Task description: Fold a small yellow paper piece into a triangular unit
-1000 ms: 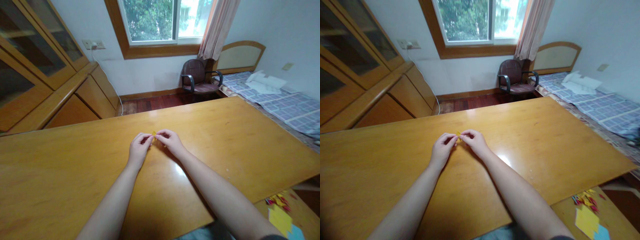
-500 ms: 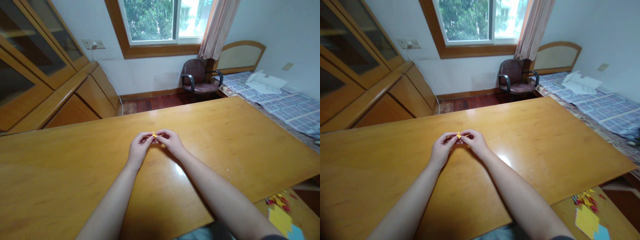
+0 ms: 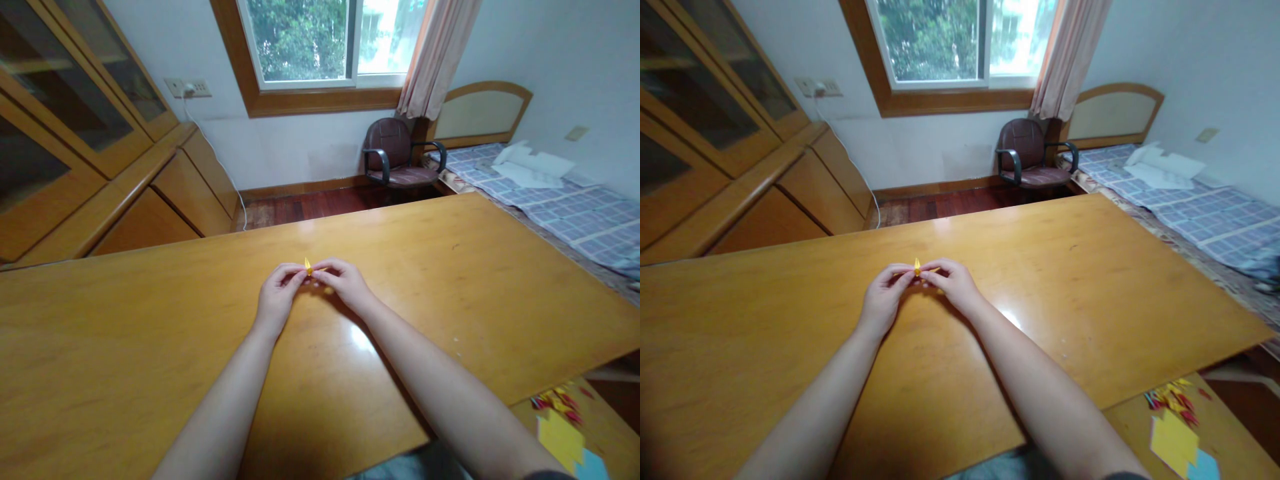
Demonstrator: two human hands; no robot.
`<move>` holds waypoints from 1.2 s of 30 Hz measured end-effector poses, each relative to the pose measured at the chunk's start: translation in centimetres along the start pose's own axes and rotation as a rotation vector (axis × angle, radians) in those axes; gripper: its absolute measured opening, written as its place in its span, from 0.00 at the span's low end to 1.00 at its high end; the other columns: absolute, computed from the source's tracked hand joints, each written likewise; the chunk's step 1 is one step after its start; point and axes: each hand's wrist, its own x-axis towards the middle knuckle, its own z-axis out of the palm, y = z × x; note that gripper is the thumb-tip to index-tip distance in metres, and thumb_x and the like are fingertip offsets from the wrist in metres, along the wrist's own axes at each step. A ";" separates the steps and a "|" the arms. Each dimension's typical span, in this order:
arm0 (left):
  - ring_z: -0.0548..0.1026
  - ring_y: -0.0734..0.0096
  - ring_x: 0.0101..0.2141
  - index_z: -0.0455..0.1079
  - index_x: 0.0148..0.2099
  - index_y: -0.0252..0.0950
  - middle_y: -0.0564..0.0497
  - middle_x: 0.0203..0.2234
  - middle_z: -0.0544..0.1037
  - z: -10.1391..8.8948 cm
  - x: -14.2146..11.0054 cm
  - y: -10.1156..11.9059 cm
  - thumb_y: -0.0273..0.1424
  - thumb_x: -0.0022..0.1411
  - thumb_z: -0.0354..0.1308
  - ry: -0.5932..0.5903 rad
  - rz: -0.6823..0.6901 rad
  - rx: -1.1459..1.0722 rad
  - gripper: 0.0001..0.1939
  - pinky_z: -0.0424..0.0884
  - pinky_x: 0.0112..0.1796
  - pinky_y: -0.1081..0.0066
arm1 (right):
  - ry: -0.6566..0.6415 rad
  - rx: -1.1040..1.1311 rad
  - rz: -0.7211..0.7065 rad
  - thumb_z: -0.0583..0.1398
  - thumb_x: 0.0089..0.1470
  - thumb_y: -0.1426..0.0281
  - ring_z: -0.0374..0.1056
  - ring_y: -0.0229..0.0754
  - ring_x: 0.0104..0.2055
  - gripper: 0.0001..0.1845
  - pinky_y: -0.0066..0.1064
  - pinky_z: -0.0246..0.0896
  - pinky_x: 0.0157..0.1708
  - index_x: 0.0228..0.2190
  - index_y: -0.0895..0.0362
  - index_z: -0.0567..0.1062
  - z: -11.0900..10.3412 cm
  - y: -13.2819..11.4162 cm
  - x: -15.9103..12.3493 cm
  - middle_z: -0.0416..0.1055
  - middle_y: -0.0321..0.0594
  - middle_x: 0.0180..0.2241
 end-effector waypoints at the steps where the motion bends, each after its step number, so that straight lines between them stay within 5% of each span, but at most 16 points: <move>1: 0.77 0.69 0.35 0.76 0.38 0.36 0.50 0.35 0.77 0.0 0.0 0.0 0.36 0.59 0.64 0.000 0.005 0.010 0.09 0.74 0.40 0.69 | 0.002 0.001 0.002 0.67 0.49 0.63 0.72 0.38 0.31 0.12 0.28 0.66 0.33 0.34 0.57 0.80 0.0 0.0 0.0 0.78 0.39 0.30; 13: 0.76 0.68 0.37 0.76 0.37 0.37 0.50 0.34 0.79 0.2 -0.1 0.8 0.36 0.59 0.64 0.009 0.047 0.160 0.08 0.72 0.42 0.69 | 0.060 -0.124 -0.062 0.65 0.50 0.60 0.69 0.36 0.26 0.13 0.27 0.63 0.29 0.31 0.57 0.78 0.2 0.2 0.0 0.75 0.37 0.27; 36: 0.77 0.67 0.36 0.72 0.38 0.36 0.50 0.33 0.78 0.5 0.0 -0.1 0.38 0.52 0.68 0.081 -0.083 0.072 0.14 0.73 0.43 0.66 | 0.128 -0.265 -0.057 0.63 0.50 0.64 0.62 0.34 0.21 0.09 0.26 0.56 0.24 0.30 0.57 0.75 0.5 0.2 -0.2 0.68 0.32 0.20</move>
